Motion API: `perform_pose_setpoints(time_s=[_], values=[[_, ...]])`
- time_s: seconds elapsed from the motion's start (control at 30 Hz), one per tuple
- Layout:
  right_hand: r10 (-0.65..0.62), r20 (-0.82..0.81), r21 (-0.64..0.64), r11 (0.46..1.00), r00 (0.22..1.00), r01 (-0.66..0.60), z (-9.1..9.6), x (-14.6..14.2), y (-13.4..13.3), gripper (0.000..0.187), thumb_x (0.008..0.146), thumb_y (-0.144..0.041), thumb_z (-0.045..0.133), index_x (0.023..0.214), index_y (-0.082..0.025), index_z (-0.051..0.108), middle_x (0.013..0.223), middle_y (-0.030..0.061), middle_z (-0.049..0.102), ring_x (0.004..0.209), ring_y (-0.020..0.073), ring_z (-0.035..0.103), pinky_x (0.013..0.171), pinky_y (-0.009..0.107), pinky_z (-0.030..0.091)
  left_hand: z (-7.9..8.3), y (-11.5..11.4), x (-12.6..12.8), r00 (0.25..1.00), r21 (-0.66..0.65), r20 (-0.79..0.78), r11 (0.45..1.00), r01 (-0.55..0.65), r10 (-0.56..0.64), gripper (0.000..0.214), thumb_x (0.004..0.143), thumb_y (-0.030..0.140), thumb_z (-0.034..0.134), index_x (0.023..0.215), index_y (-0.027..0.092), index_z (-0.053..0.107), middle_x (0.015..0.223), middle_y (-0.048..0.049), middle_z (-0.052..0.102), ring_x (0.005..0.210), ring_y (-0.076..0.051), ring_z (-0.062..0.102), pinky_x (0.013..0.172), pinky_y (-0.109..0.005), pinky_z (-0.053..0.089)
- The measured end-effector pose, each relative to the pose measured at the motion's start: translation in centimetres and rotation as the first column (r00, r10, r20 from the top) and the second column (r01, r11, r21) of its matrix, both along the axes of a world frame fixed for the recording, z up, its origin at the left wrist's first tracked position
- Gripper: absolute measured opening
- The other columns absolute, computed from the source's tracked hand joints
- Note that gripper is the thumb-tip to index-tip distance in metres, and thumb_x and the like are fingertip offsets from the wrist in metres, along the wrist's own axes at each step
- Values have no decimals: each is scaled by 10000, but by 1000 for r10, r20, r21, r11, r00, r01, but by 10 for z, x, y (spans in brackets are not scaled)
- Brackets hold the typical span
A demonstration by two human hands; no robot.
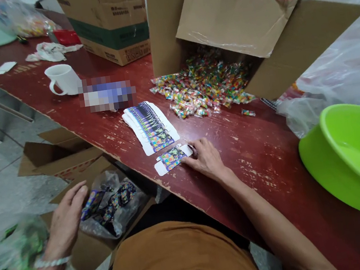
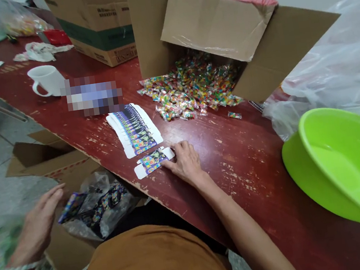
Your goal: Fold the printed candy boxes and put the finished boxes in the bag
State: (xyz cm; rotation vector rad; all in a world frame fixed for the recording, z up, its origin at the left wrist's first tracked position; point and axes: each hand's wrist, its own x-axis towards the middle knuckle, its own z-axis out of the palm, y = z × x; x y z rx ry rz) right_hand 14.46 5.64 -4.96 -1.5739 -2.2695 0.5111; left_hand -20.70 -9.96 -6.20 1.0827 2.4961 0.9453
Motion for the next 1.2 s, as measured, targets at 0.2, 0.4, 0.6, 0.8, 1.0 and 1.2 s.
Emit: perform_pose_setpoints(time_s=[0.2,0.4,0.6,0.8,1.0,1.2], values=[[45,98,-72,997,994,-38,0,-11,0,454,766,-554,758,1075,-238,652,1157,98,555,1071,302,545,827,407,450,5,16,27,990,125,42,983,131,-137,414,830,424,569,1155,180,649,1074,-77,729,942,-238,674,870,-357,523],[104,63,-64,993,993,-100,-3,-8,4,545,789,-493,758,1271,-286,612,1184,109,532,1098,313,527,854,429,434,29,71,120,638,-170,-468,771,614,-612,484,917,552,519,1203,190,663,1116,-152,674,986,-320,563,830,-431,422],[120,24,-62,991,993,-118,-3,-2,2,500,780,-456,773,1232,-284,648,1171,103,550,1069,307,545,866,439,451,39,86,139,621,-362,-383,730,580,-684,481,880,589,572,1055,147,639,1028,-162,621,950,-323,529,750,-390,377],[90,-310,-111,985,946,-130,-10,-1,-4,409,744,-462,772,1050,-206,683,1043,95,631,980,286,586,868,442,470,30,81,137,757,167,257,799,578,-601,301,801,422,712,789,206,503,706,36,525,664,-144,486,615,-256,340],[-273,-793,-453,862,544,-227,8,11,-19,313,762,-468,774,930,-236,647,862,31,671,695,175,616,661,318,521,35,57,169,277,450,781,811,373,-560,463,638,442,864,849,180,546,767,27,589,657,-94,530,622,-227,415],[-25,-692,-430,818,722,-383,35,39,-42,208,790,-424,778,845,-236,708,752,50,661,650,185,620,562,278,523,40,40,203,-384,461,883,646,608,-269,557,513,578,896,784,151,662,692,-36,669,576,-133,585,563,-274,452]])
